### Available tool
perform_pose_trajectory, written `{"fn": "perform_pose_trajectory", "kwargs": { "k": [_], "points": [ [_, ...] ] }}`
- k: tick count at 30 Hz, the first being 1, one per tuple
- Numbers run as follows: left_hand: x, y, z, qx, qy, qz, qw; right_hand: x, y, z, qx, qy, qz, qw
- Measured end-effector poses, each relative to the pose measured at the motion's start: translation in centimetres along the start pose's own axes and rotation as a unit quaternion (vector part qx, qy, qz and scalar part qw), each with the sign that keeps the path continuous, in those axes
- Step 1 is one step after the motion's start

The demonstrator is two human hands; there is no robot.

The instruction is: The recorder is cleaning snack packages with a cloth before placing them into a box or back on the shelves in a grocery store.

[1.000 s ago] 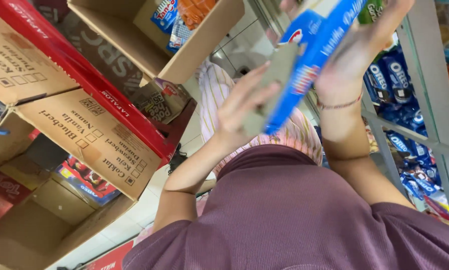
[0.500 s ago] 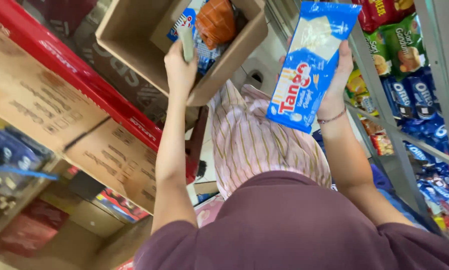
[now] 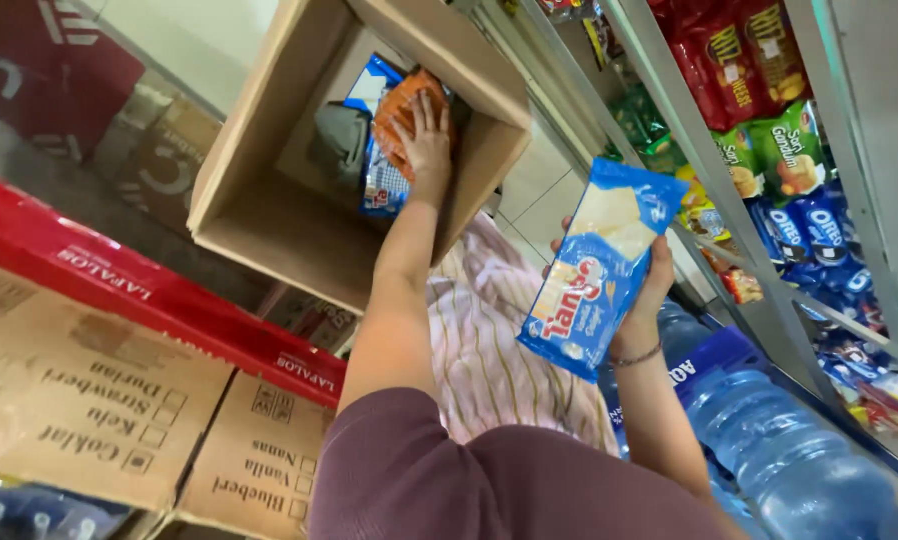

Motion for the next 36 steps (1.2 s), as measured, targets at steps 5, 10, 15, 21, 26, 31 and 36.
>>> {"fn": "perform_pose_trajectory", "kwargs": {
  "k": [5, 10, 15, 21, 26, 31, 36],
  "points": [
    [-0.5, 0.1, -4.2, -0.014, -0.043, -0.135, 0.99, 0.5, 0.3, 0.6, 0.0, 0.026, 0.02, 0.999],
    [-15.4, -0.5, -12.8, -0.182, -0.247, 0.048, 0.951, 1.2, 1.9, 1.4, 0.015, 0.038, 0.008, 0.999],
    [-39.0, -7.9, -12.8, -0.144, -0.482, 0.092, 0.859, 3.5, 3.8, 1.6, -0.013, 0.001, -0.059, 0.998],
    [-55.7, -18.3, -0.7, 0.202, -0.484, 0.163, 0.836, 12.1, -1.9, -1.0, 0.031, 0.044, -0.235, 0.971],
    [-57.4, -20.1, 0.5, 0.073, -0.507, 0.273, 0.814, 13.3, -6.0, -2.7, 0.021, -0.012, -0.262, 0.965],
    [-55.3, -25.6, 6.6, 0.222, -0.377, 0.347, 0.829, 10.0, -9.7, -6.2, -0.068, -0.042, -0.366, 0.927],
    [-61.1, -23.2, 6.7, 0.119, -0.45, 0.355, 0.811, 8.8, -11.1, -6.0, -0.075, 0.135, -0.342, 0.927]
  ]
}}
Point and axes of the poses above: each hand's wrist, its own y-axis towards the middle knuckle, its own x-axis out of the palm, z = x × y, the point moved 8 cm from there along y, towards the middle knuckle, and after that the axes turned 10 degrees about z, right-handed, at the moved point
